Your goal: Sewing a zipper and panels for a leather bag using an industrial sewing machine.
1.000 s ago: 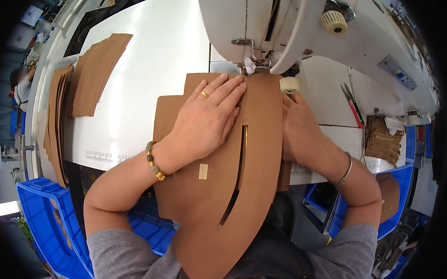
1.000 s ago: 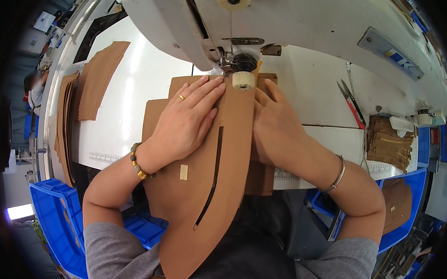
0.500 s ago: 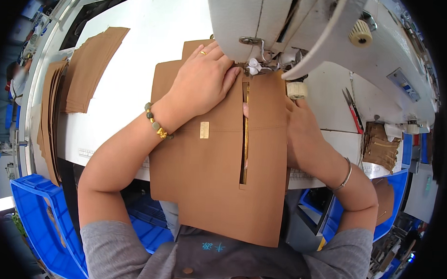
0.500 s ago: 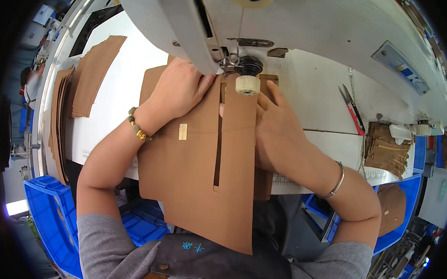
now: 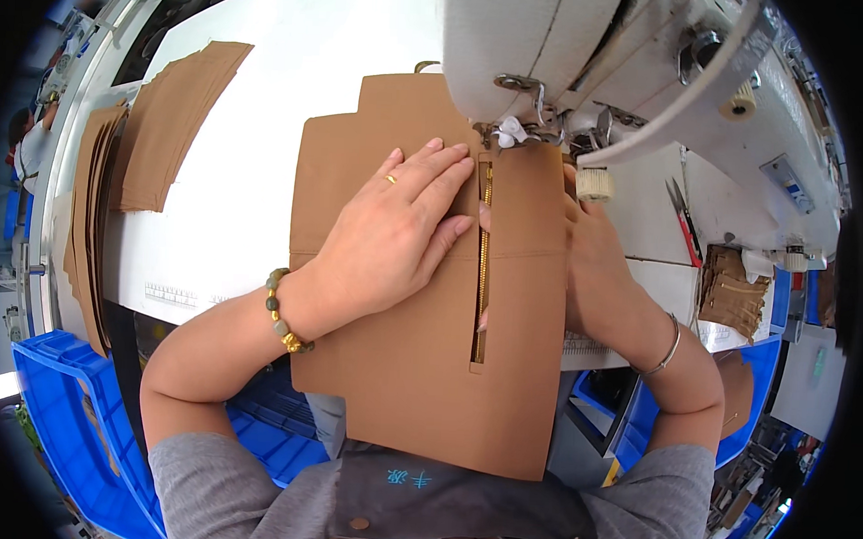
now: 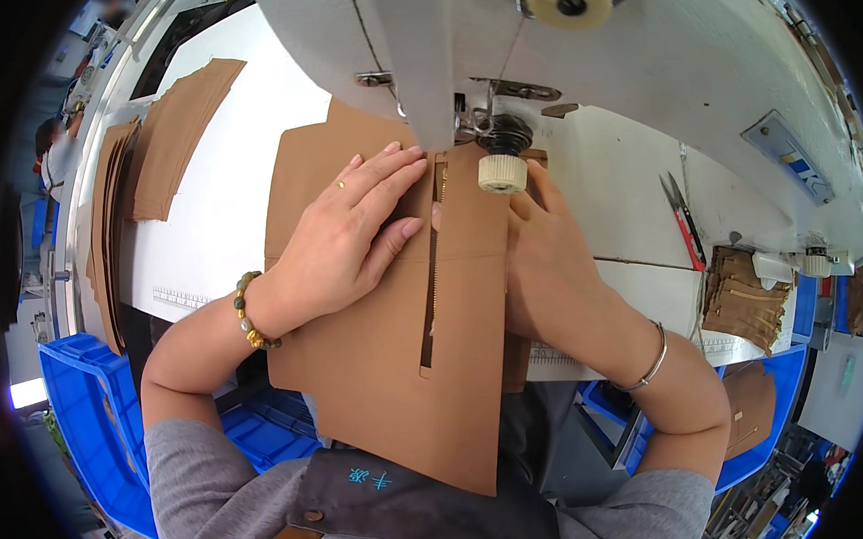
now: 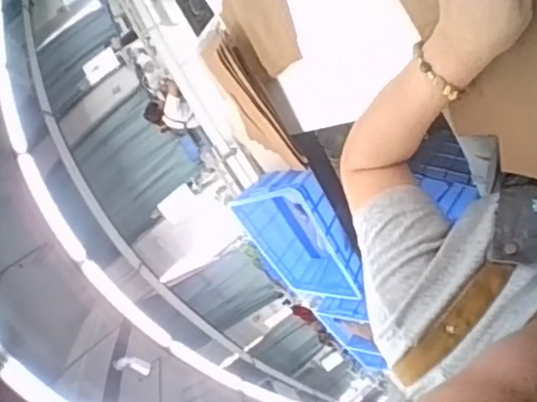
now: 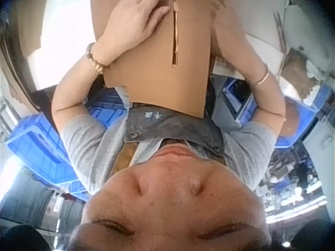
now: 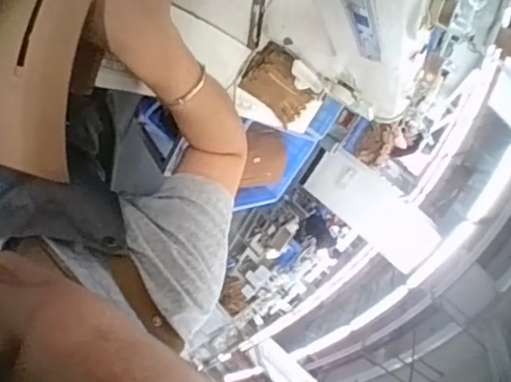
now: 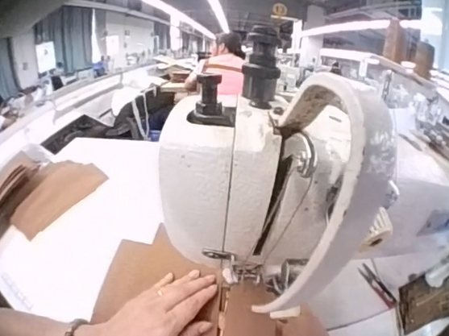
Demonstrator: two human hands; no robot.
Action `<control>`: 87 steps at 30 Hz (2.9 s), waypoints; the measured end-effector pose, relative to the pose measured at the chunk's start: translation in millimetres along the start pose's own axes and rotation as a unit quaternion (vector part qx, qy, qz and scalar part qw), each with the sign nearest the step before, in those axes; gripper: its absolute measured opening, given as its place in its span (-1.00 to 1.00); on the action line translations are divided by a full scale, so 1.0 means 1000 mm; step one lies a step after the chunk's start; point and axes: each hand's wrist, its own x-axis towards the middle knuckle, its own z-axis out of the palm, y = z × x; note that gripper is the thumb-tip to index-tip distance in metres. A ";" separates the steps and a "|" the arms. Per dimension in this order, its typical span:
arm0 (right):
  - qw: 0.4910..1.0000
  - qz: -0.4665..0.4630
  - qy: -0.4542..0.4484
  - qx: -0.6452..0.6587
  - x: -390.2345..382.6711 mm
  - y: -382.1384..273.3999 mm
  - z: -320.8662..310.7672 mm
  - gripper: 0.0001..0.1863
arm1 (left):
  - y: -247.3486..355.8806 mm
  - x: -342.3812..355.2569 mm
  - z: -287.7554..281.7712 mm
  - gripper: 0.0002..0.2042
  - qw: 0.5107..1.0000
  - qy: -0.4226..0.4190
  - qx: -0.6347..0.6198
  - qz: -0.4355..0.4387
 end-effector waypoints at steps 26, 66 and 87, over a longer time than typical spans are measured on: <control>1.000 0.000 -0.011 -0.002 0.000 0.000 -0.005 -0.37 | -0.002 0.003 -0.001 -0.57 0.998 -0.008 0.044 0.051; 0.982 0.095 0.162 0.019 0.013 0.010 -0.024 -0.65 | 0.005 0.016 -0.008 -0.62 0.991 0.001 0.106 0.075; 0.996 0.067 0.052 0.025 0.016 0.022 0.002 -0.38 | 0.005 0.012 -0.004 -0.57 0.991 0.004 0.121 0.060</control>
